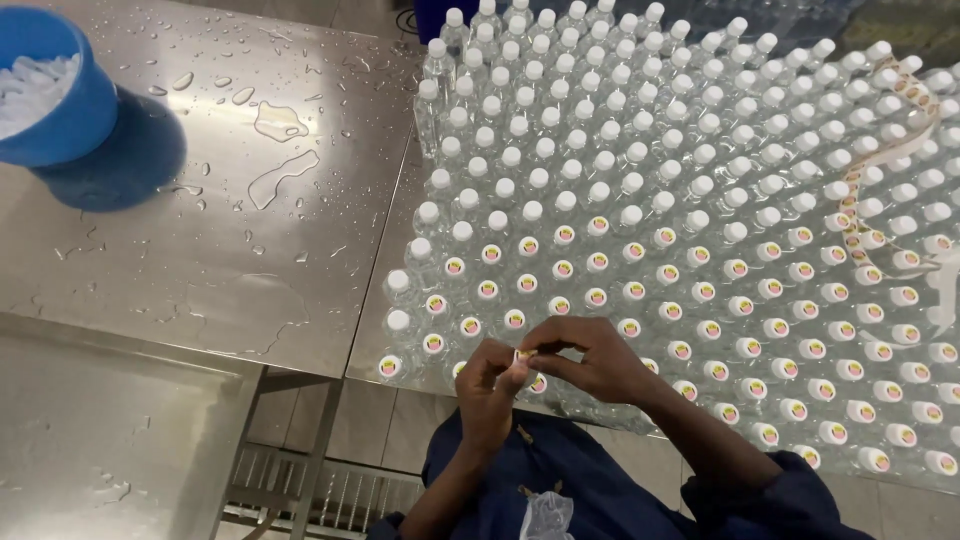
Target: Manually applying small circular stickers to the caps of plastic water bottles arranged in a large grid on a production table.
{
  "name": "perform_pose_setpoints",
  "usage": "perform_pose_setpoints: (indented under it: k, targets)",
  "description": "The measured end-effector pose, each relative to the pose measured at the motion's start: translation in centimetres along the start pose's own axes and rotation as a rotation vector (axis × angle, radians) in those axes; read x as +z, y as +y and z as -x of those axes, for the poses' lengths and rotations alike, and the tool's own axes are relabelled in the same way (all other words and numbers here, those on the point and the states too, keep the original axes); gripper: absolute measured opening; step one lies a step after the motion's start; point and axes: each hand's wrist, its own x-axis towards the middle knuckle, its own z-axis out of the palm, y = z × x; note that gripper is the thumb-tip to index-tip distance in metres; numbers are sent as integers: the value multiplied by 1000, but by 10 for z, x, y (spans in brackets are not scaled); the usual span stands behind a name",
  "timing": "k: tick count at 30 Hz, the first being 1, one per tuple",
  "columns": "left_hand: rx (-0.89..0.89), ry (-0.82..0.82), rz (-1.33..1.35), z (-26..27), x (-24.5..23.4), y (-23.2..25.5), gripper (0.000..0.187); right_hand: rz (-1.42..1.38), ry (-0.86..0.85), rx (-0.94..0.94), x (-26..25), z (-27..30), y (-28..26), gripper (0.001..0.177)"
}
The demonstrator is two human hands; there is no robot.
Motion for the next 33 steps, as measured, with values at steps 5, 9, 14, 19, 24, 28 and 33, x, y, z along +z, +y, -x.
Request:
perform_pose_setpoints:
  k: [5, 9, 14, 19, 24, 28, 33]
  targets:
    - [32, 22, -102, 3, 2, 12, 21, -9, 59, -34, -1, 4, 2, 19]
    - [46, 91, -160, 6, 1, 11, 19, 0, 29, -95, 3, 0, -3, 16]
    - [200, 160, -280, 4, -6, 18, 8, 12, -7, -147, 13, -9, -8, 15]
    - [248, 230, -313, 6, -14, 19, 3, -5, -40, -137, 23, -20, -3, 15]
    - [183, 293, -252, 5, -25, 21, 12, -189, -32, -130, 33, -33, 2, 16]
    - [135, 317, -223, 14, -35, 17, 12, -112, -59, -191, 39, -44, 0, 11]
    - [-67, 253, -134, 32, -54, -2, 24, -106, -108, -126, 53, -62, 3, 9]
